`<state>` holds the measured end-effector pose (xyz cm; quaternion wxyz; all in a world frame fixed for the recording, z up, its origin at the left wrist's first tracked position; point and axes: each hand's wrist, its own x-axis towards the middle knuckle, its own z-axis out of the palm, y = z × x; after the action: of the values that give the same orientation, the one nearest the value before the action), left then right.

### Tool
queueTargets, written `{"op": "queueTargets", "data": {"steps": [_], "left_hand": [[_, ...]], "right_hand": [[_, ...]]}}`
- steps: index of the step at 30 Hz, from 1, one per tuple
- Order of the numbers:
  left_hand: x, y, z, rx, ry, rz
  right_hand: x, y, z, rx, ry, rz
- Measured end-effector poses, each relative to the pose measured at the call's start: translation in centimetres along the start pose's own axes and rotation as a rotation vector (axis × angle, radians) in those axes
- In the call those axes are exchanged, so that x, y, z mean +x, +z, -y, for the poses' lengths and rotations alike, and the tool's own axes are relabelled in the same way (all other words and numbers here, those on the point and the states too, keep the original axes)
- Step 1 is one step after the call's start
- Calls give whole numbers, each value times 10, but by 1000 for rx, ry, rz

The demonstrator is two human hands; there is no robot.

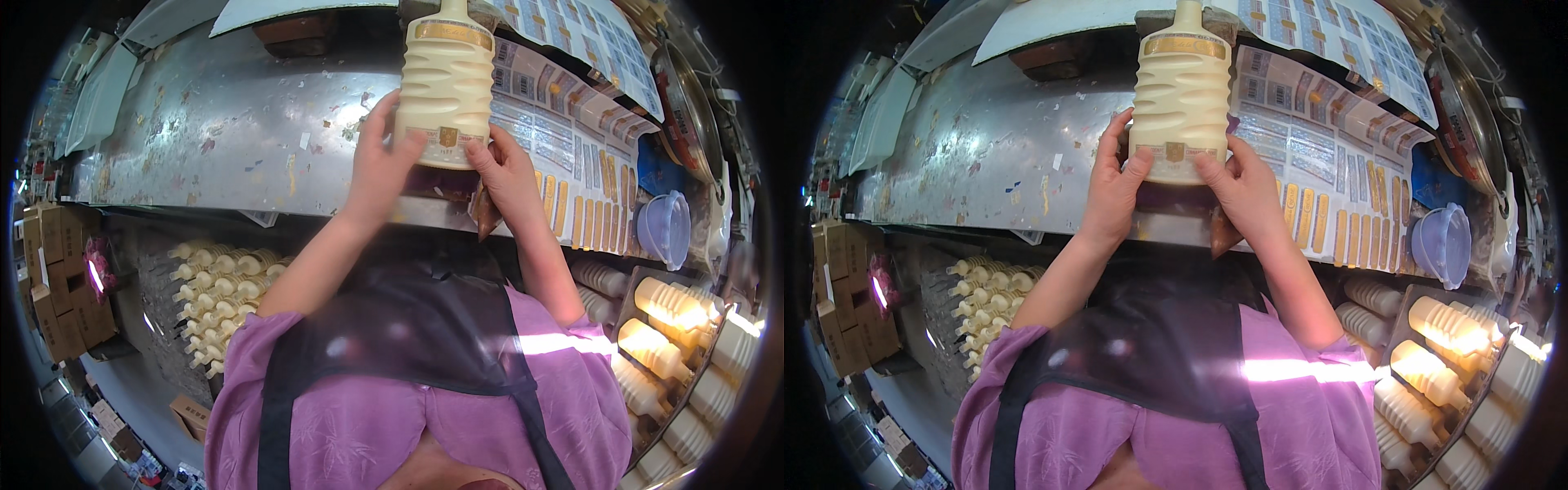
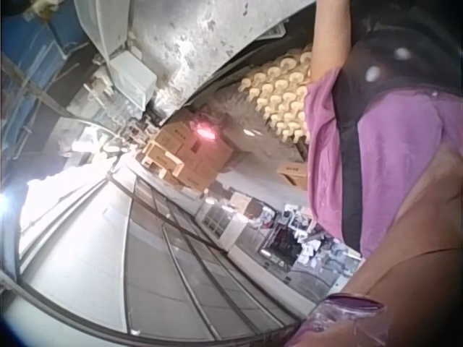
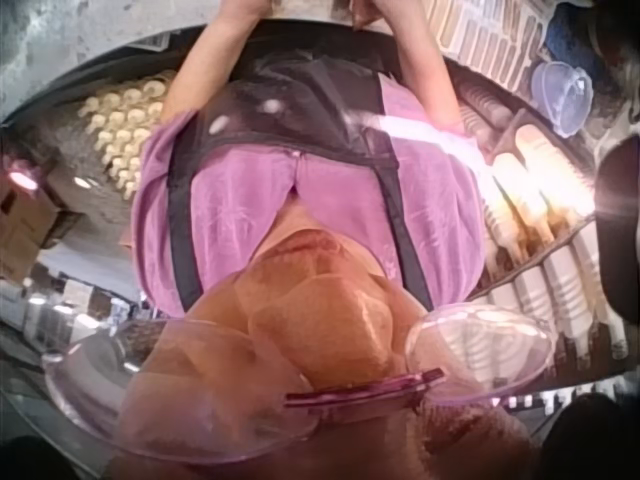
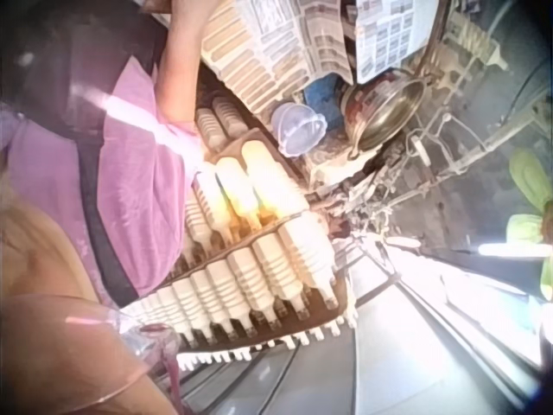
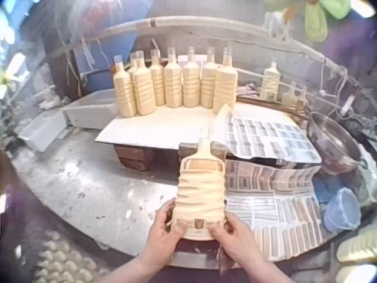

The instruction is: The person repeatedly picks up beige plastic bottles, applies rectangular labels to their sides, smooths them down, and places the labeled bottles on a nearby shelf. The process is repeated for multiple bottles in a continuous sequence.

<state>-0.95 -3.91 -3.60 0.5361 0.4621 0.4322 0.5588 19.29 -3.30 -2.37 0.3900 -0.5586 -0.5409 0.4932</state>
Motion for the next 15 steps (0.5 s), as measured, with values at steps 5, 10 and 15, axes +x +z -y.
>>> {"op": "queueTargets", "data": {"steps": [5,10,15], "left_hand": [[1,-1,4,17,19,-14],[0,-1,4,42,8,-23],[0,0,0,-10,6,-7]], "right_hand": [[1,1,0,42,-6,12],[0,1,0,28,0,9],[-2,0,8,-4,19,23]]}}
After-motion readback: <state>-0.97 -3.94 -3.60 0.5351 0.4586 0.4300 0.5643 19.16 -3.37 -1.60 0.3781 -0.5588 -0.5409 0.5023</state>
